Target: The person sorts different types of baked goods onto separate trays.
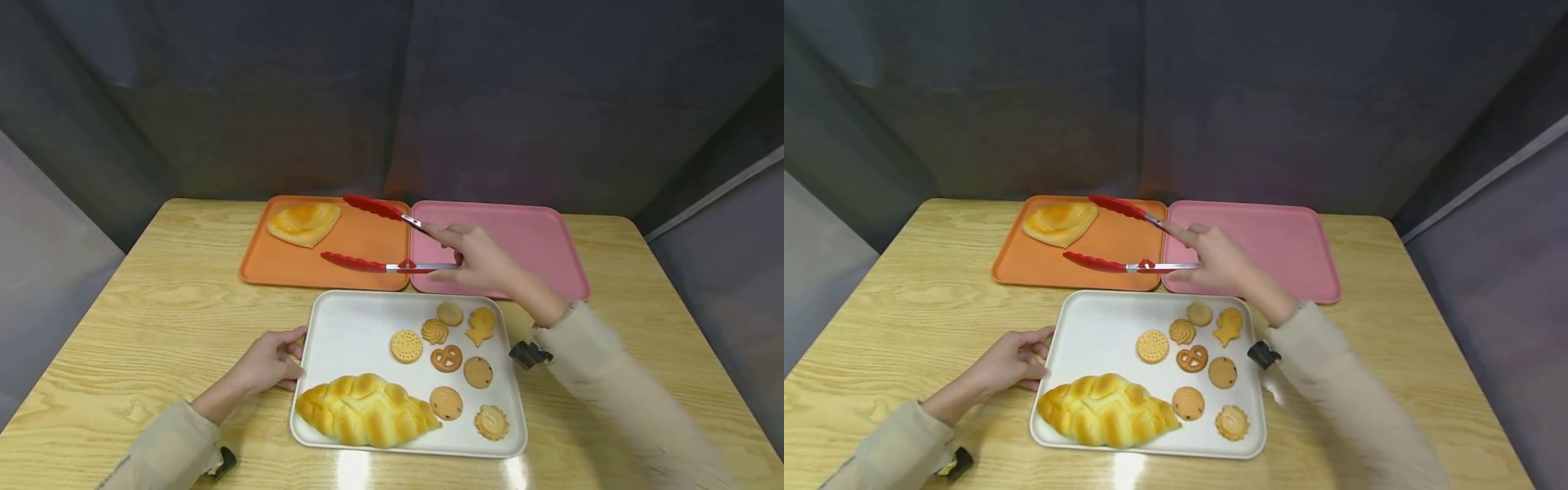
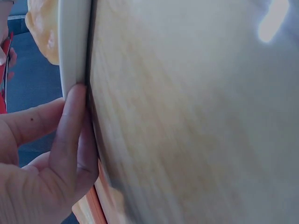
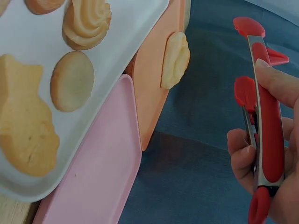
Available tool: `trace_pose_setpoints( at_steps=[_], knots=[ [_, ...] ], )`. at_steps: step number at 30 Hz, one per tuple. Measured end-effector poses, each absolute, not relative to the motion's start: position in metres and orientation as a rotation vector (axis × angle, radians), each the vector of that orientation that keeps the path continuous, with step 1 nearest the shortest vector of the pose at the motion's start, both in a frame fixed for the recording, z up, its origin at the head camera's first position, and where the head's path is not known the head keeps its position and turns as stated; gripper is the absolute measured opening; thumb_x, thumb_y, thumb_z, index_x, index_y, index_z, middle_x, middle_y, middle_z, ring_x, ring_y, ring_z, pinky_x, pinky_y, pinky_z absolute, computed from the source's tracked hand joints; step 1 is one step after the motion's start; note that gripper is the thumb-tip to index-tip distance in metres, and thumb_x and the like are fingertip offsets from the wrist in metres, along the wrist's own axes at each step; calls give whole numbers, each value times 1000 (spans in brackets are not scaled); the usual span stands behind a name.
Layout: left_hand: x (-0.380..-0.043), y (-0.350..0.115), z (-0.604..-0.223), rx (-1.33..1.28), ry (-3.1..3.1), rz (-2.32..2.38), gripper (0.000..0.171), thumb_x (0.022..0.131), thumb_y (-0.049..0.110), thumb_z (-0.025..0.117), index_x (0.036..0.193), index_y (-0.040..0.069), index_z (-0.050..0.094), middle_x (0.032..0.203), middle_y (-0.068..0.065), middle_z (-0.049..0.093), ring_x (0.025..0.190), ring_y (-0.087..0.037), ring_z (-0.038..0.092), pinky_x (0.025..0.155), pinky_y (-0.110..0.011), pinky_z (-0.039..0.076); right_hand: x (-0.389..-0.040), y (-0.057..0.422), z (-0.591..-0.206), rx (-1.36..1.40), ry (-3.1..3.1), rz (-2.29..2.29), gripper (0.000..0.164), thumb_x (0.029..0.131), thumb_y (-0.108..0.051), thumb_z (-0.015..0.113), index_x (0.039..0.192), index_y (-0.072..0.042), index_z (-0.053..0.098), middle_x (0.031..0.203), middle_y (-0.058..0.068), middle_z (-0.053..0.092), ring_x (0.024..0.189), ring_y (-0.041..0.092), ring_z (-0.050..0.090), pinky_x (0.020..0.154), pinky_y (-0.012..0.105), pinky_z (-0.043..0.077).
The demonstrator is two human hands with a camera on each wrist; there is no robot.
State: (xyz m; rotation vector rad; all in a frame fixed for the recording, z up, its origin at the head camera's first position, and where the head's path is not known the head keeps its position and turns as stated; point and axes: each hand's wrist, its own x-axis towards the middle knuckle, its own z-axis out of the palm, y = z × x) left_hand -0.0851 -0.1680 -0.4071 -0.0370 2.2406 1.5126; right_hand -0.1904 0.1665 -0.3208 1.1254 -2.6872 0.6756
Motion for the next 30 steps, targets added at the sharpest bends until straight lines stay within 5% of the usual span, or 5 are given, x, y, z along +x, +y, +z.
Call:
trace_pose_setpoints(
  at_steps=[7,21,30],
  knots=[
    [-86,-166,-409,-42,2217,1533,72,70,-20,59,136,-8,34,87,-13,46,59,-16,50,53,-35,56,-170,190,-322,1272,-2578,723,67,65,-21,81,124,-3,55,69,-2,47,51,4,35,43,19,35],
    [-86,-166,-407,-39,2214,1534,72,70,-20,59,136,-8,33,87,-13,46,59,-16,50,53,-35,56,-126,219,-325,1357,-2543,754,64,69,-30,79,124,-5,56,85,-5,56,53,-1,37,42,11,34],
    [-86,-167,-406,11,2197,1542,71,71,-19,58,136,-10,30,86,-14,46,60,-16,50,53,-35,56,-102,232,-326,1408,-2548,750,66,64,-21,81,125,-8,57,83,-10,51,55,-2,37,45,7,32]
  ],
)
